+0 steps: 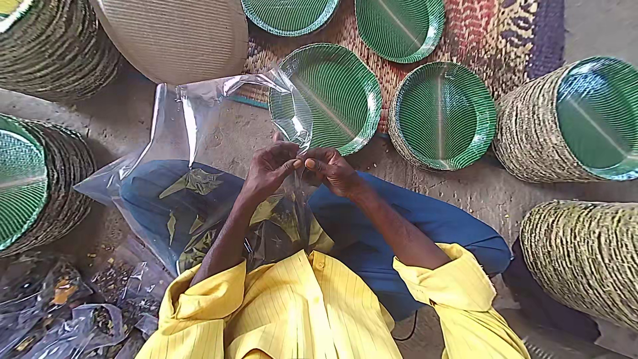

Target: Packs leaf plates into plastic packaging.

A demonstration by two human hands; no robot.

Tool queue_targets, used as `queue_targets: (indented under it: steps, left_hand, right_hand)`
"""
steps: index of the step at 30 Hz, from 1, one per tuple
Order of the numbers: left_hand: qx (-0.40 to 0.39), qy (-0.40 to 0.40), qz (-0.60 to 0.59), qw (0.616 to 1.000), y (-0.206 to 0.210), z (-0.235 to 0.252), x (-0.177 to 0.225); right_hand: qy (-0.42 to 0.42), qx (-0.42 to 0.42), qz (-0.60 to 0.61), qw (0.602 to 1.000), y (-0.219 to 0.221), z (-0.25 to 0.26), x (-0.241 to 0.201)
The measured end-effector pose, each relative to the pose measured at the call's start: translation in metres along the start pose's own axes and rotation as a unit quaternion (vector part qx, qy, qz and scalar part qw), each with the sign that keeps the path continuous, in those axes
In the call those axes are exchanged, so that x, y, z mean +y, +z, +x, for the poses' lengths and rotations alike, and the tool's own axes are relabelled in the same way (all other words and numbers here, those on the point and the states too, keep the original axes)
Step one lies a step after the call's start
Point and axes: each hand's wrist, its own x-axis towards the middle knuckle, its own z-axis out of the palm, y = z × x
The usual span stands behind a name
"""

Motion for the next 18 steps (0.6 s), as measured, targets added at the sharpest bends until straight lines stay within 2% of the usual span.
queue_targets:
  steps: [18]
  left_hand:
    - [-0.002,-0.016,0.013,1.0,-0.0006,-0.0048,0.0049]
  right_hand:
    - [0.018,0.008,0.01,1.0,0.0047,-0.0021,-0.0015]
